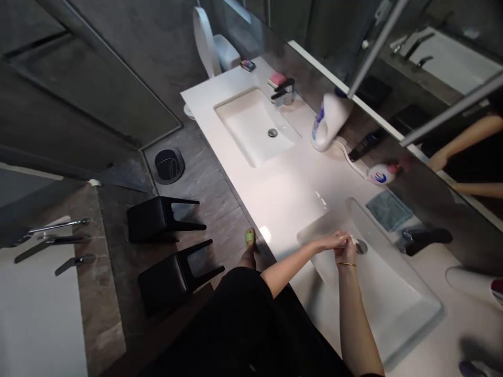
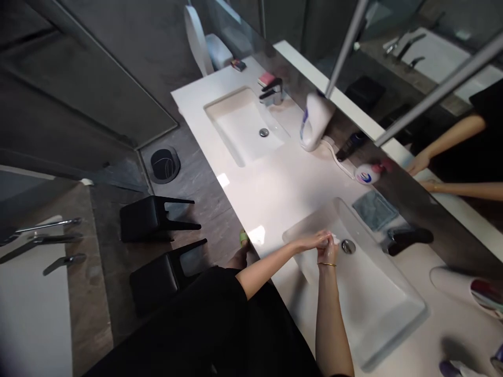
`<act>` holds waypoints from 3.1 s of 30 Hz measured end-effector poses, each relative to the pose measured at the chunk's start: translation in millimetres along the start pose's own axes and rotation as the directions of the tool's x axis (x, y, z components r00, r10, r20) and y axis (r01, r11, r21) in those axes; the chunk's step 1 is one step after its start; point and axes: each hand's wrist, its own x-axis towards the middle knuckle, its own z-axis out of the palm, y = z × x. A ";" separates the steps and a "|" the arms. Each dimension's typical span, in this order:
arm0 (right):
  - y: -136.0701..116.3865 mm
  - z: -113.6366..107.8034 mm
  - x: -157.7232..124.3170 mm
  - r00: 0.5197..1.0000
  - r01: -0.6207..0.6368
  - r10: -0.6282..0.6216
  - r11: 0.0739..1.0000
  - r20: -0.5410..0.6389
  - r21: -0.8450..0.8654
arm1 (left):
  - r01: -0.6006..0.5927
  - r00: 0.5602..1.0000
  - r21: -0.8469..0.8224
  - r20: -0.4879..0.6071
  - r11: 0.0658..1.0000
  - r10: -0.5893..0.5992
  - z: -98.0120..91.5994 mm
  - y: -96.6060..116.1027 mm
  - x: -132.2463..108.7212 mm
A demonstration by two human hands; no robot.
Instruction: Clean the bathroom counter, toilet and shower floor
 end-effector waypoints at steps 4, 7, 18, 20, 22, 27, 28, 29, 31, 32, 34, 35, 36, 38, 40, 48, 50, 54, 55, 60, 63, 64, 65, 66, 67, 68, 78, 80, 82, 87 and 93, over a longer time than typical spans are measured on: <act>-3.3 111.1 -16.3 0.993 -0.041 0.027 0.991 0.111 0.129 | -0.260 0.949 0.259 -0.111 0.930 0.296 -125.4 40.3 -42.6; 17.1 232.8 -43.9 0.940 -0.077 0.038 0.992 0.338 0.103 | -0.289 0.862 0.316 -0.326 0.904 0.389 -240.7 58.0 -91.4; 142.5 576.3 -130.8 0.707 -0.154 0.267 0.962 0.655 -0.226 | -0.450 0.571 -0.355 -0.820 0.819 -0.042 -563.0 69.0 -228.9; 154.0 617.0 -133.3 0.666 -0.167 0.330 0.940 0.670 -0.297 | -0.536 0.512 -0.398 -0.855 0.744 -0.089 -605.1 76.0 -242.5; 164.6 660.9 -131.3 0.634 -0.199 0.366 0.928 0.681 -0.313 | -0.626 0.464 -0.402 -0.880 0.668 -0.095 -649.5 86.2 -249.1; 188.8 790.8 -109.4 0.613 -0.321 0.370 0.924 0.698 -0.209 | -0.749 0.372 -0.344 -0.926 0.567 -0.070 -766.8 122.5 -239.6; 192.1 818.4 -104.4 0.613 -0.325 0.356 0.927 0.705 -0.185 | -0.732 0.378 -0.345 -0.923 0.587 -0.071 -790.5 131.1 -236.7; 194.5 845.5 -100.0 0.617 -0.318 0.334 0.934 0.713 -0.162 | -0.703 0.399 -0.350 -0.915 0.619 -0.064 -814.0 140.2 -234.7; 196.8 897.5 -93.5 0.625 -0.277 0.284 0.952 0.727 -0.134 | -0.617 0.467 -0.331 -0.884 0.714 -0.006 -859.8 159.6 -233.1; 196.7 921.9 -91.5 0.626 -0.249 0.270 0.958 0.732 -0.140 | -0.568 0.499 -0.292 -0.866 0.769 0.039 -881.8 169.8 -233.3; 195.3 967.7 -88.7 0.626 -0.192 0.257 0.966 0.736 -0.174 | -0.486 0.527 -0.170 -0.839 0.857 0.133 -924.3 190.0 -233.7; 194.4 989.3 -87.3 0.628 -0.166 0.253 0.967 0.736 -0.191 | -0.458 0.529 -0.117 -0.833 0.881 0.164 -945.1 199.4 -233.3; 193.5 1010.3 -85.3 0.628 -0.143 0.249 0.968 0.737 -0.205 | -0.438 0.534 -0.090 -0.827 0.894 0.179 -965.9 208.1 -232.0; 193.0 1051.0 -78.2 0.625 -0.102 0.229 0.972 0.747 -0.212 | -0.439 0.544 -0.099 -0.820 0.893 0.177 -1008.9 223.7 -226.6; 194.5 1090.9 -66.0 0.620 -0.067 0.204 0.976 0.758 -0.207 | -0.485 0.552 -0.148 -0.816 0.862 0.170 -1055.3 237.7 -217.1; 214.8 1232.4 7.5 0.787 -0.022 0.119 0.986 0.606 -0.166 | -0.608 0.530 -0.256 -0.836 0.752 0.144 -1252.0 303.1 -172.3; 216.3 1255.9 21.4 0.831 -0.072 0.137 0.988 0.540 -0.139 | -0.499 0.538 -0.076 -0.808 0.863 0.240 -1292.8 319.4 -163.8; 207.9 1289.0 41.2 0.821 -0.304 0.298 0.950 0.487 -0.068 | -0.272 0.556 0.230 -0.755 0.935 0.347 -1354.6 346.4 -133.3; 204.2 1296.3 45.6 0.804 -0.356 0.333 0.933 0.492 -0.049 | -0.261 0.558 0.226 -0.758 0.939 0.337 -1365.6 351.8 -122.0; 183.8 1339.4 73.4 0.853 -0.317 0.239 0.943 0.464 0.097 | -0.248 0.590 0.078 -0.778 0.965 0.215 -1397.4 373.3 -61.5; 169.2 1369.7 95.3 0.853 -0.206 0.118 0.971 0.509 0.121 | -0.223 0.706 0.073 -0.675 0.972 0.213 -1404.4 390.6 -29.7; 163.3 1379.7 103.6 0.846 -0.179 0.084 0.975 0.526 0.133 | -0.213 0.773 0.081 -0.596 0.974 0.219 -1406.4 398.4 -19.1; 156.9 1389.4 112.4 0.840 -0.158 0.056 0.977 0.539 0.145 | -0.204 0.841 0.083 -0.495 0.976 0.218 -1408.6 407.4 -8.1; 150.0 1398.5 122.0 0.835 -0.143 0.036 0.978 0.550 0.153 | -0.195 0.896 0.077 -0.391 0.978 0.210 -1411.3 417.3 3.3; 142.8 1406.9 132.4 0.829 -0.135 0.027 0.979 0.559 0.152 | -0.189 0.933 0.060 -0.299 0.980 0.198 -1414.7 427.7 14.9; 135.5 1414.5 143.6 0.825 -0.128 0.026 0.981 0.564 0.143 | -0.188 0.952 0.032 -0.238 0.982 0.190 -1418.7 438.5 26.8; 80.7 1446.9 239.1 0.816 -0.219 0.196 0.975 0.545 -0.022 | -0.299 0.828 0.167 -0.444 0.939 0.343 -1447.7 511.1 121.9; 77.1 1447.1 245.0 0.783 -0.216 0.239 0.970 0.575 -0.110 | -0.291 0.854 0.211 -0.383 0.933 0.353 -1449.3 519.4 132.0; 75.2 1445.9 249.2 0.821 -0.119 0.209 0.973 0.532 -0.199 | -0.264 0.884 0.244 -0.325 0.933 0.335 -1454.5 525.7 140.4; 59.6 1441.9 252.9 0.943 0.170 -0.115 0.973 0.312 -0.157 | -0.156 0.952 0.315 -0.206 0.936 0.228 -1482.2 531.4 156.7; 49.8 1452.8 237.1 0.934 -0.053 0.062 0.998 0.352 -0.035 | -0.107 0.989 0.229 -0.071 0.968 0.126 -1508.8 547.3 168.2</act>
